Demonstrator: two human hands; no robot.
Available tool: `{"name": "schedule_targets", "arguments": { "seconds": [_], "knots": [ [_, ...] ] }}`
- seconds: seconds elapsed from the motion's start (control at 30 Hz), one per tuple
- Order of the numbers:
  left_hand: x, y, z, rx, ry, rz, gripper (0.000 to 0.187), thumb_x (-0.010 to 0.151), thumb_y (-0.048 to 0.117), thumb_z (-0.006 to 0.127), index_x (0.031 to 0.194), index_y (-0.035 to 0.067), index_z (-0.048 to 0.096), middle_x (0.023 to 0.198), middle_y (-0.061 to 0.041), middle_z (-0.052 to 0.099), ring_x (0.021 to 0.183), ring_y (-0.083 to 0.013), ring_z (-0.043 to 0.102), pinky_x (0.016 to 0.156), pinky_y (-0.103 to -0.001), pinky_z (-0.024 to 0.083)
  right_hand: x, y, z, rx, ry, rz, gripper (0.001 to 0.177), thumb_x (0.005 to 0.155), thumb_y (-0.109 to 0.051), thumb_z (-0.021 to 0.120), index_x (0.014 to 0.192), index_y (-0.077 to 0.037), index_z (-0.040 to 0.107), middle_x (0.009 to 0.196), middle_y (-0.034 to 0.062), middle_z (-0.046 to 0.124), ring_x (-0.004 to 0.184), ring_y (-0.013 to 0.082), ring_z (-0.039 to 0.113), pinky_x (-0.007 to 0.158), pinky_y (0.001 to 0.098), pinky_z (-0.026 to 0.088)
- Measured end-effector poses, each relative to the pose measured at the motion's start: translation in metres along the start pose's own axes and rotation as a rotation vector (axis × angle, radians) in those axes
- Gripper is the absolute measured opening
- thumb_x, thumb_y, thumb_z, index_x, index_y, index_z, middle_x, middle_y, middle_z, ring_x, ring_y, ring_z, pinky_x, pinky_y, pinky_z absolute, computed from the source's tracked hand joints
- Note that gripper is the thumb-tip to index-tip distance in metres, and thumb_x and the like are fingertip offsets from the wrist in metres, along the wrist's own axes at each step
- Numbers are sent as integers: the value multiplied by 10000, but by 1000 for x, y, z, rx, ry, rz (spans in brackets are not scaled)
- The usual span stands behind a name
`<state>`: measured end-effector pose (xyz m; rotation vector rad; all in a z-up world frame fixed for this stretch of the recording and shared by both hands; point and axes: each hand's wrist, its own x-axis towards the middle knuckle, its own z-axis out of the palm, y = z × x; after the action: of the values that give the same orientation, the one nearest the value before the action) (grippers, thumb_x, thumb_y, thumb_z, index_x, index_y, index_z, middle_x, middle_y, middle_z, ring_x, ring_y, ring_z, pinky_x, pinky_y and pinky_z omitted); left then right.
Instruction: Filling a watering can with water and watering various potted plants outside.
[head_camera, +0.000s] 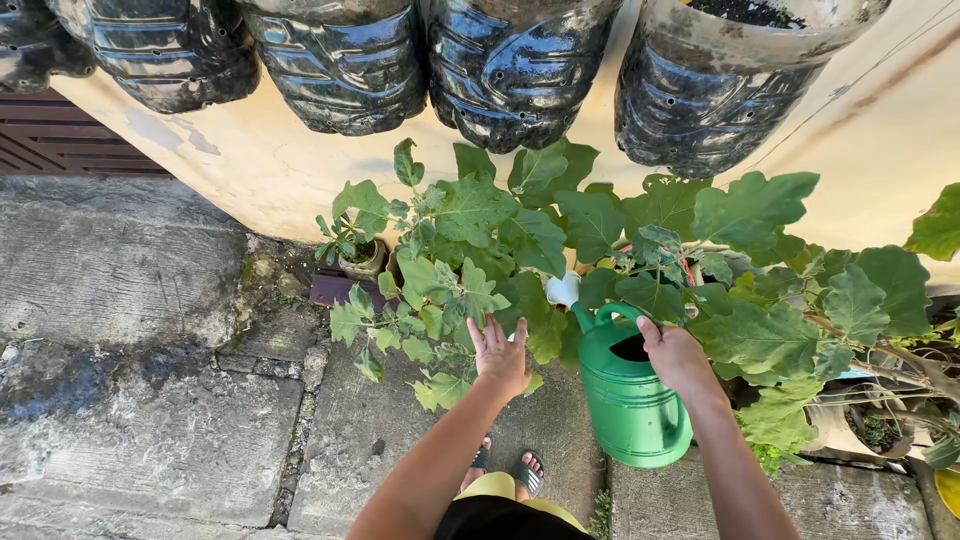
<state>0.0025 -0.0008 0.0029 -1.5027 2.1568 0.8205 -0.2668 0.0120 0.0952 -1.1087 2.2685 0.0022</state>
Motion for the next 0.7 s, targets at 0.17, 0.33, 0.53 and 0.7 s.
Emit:
{"name": "schedule_targets", "arguments": {
  "seconds": [0.17, 0.33, 0.53, 0.7],
  "knots": [
    [-1, 2, -9, 0, 3, 2, 1057, 876, 523, 707, 1650, 173, 76, 1600, -407, 154, 1543, -499, 34, 1115, -769, -109, -1, -2, 0, 8, -10, 17, 687, 1006, -617, 448, 913, -2, 737, 876, 188, 747, 868, 355, 715, 852, 461, 527],
    [1, 4, -7, -1, 27, 11, 1055, 867, 526, 709, 1647, 174, 92, 1597, -407, 159, 1540, -499, 41, 1116, -774, -102, -1, 3, 2, 3, -13, 24, 690, 1008, -616, 447, 938, 2, 746, 888, 193, 751, 875, 361, 720, 869, 459, 530],
    [5, 3, 5, 11, 51, 25, 1039, 870, 514, 702, 1648, 170, 105, 1584, -416, 178, 1533, -508, 52, 1112, -777, -107, 6, 4, 5, -76, -42, 26, 678, 1012, -619, 432, 936, -20, 739, 883, 192, 754, 877, 364, 721, 872, 471, 532],
    [2, 4, 2, 8, 66, 30, 1033, 861, 514, 706, 1642, 173, 123, 1582, -413, 187, 1533, -507, 56, 1114, -771, -108, -3, -11, 0, -53, -23, -3, 680, 1007, -617, 446, 917, -4, 728, 876, 200, 744, 870, 372, 716, 861, 477, 533]
  ]
}}
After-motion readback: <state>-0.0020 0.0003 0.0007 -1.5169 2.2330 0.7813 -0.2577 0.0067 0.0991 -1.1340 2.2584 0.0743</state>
